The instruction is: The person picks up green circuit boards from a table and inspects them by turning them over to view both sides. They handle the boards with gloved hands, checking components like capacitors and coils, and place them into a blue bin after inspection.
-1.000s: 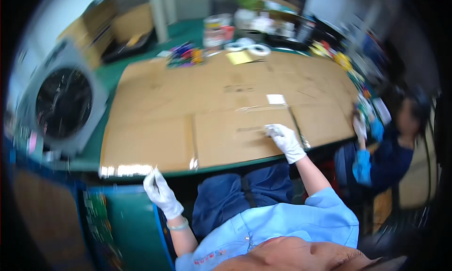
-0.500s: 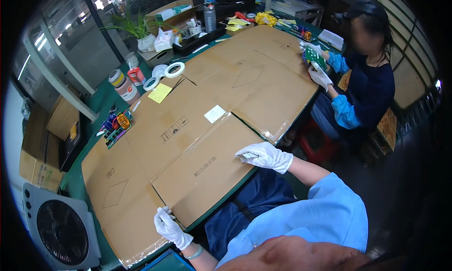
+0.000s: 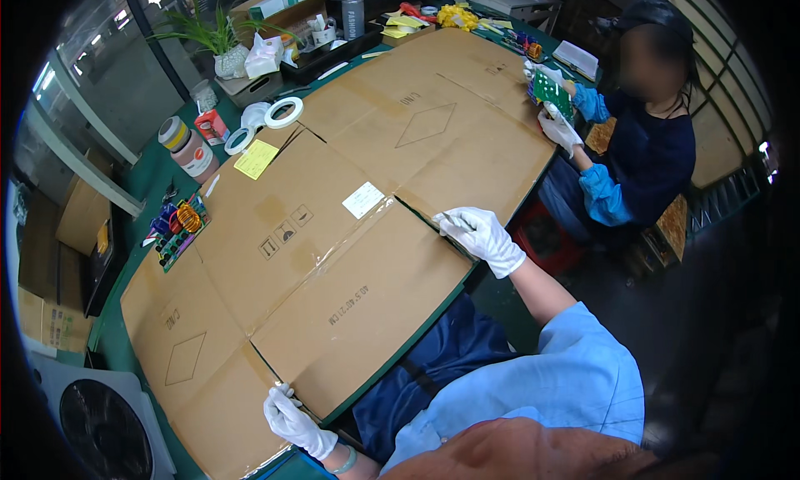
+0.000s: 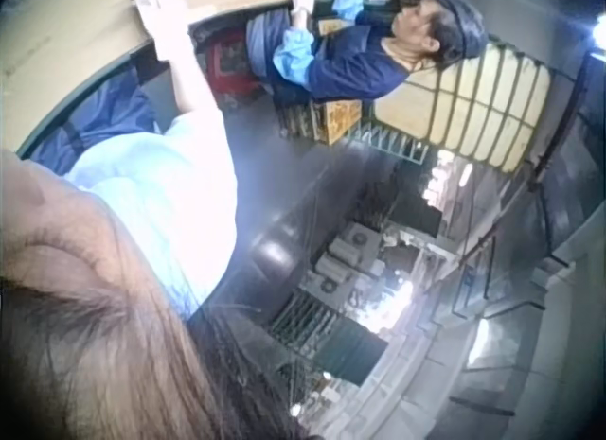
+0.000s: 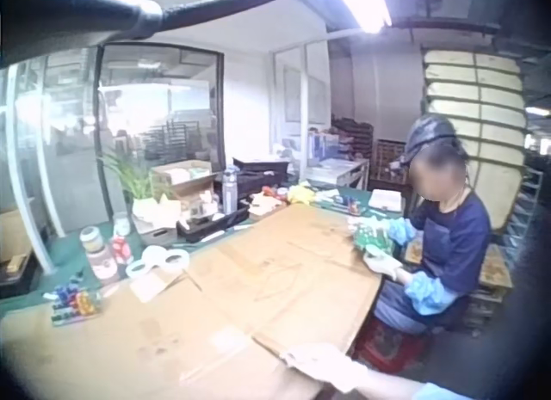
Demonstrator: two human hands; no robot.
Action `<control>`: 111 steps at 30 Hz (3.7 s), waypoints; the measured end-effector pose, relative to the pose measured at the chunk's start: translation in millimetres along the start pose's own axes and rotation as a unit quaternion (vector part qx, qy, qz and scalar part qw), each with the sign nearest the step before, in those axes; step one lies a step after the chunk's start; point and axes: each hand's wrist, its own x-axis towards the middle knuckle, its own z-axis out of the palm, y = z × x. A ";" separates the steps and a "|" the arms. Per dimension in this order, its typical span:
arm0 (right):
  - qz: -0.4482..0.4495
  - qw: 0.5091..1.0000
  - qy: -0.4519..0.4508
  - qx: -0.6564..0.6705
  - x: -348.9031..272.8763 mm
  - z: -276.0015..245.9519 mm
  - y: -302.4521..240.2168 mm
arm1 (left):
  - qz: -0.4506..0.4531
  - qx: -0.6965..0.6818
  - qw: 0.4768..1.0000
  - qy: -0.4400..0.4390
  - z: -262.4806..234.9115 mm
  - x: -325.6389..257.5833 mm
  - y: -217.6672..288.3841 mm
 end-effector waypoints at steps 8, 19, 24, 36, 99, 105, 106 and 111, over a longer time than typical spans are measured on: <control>0.049 0.993 0.101 0.031 0.6 16.0 40.2 | -0.011 0.030 0.999 -0.004 5.2 5.4 -7.5; -0.022 0.989 0.127 -0.071 -8.2 16.6 35.0 | 0.091 0.137 0.983 -0.084 -11.2 20.0 -35.9; -0.034 0.993 0.101 -0.054 -3.5 11.5 13.2 | -0.044 -0.025 0.998 0.031 6.6 0.2 7.8; -0.058 0.981 0.092 -0.163 -14.3 20.0 52.7 | 0.028 0.034 0.999 -0.005 -2.4 -9.0 25.7; 0.048 0.997 0.046 0.029 -0.9 -30.8 33.7 | 0.073 0.139 0.987 0.016 9.3 -10.1 17.9; 0.057 0.973 0.142 -0.174 55.9 -64.5 118.7 | 0.077 0.124 0.989 0.011 14.5 -9.9 15.9; 0.053 0.957 0.156 -0.237 82.6 -68.7 128.4 | 0.076 0.137 0.988 0.014 11.6 -10.8 18.7; 0.154 0.922 0.140 -0.327 194.4 -101.3 173.4 | 0.105 0.165 0.980 0.026 9.6 -8.4 10.1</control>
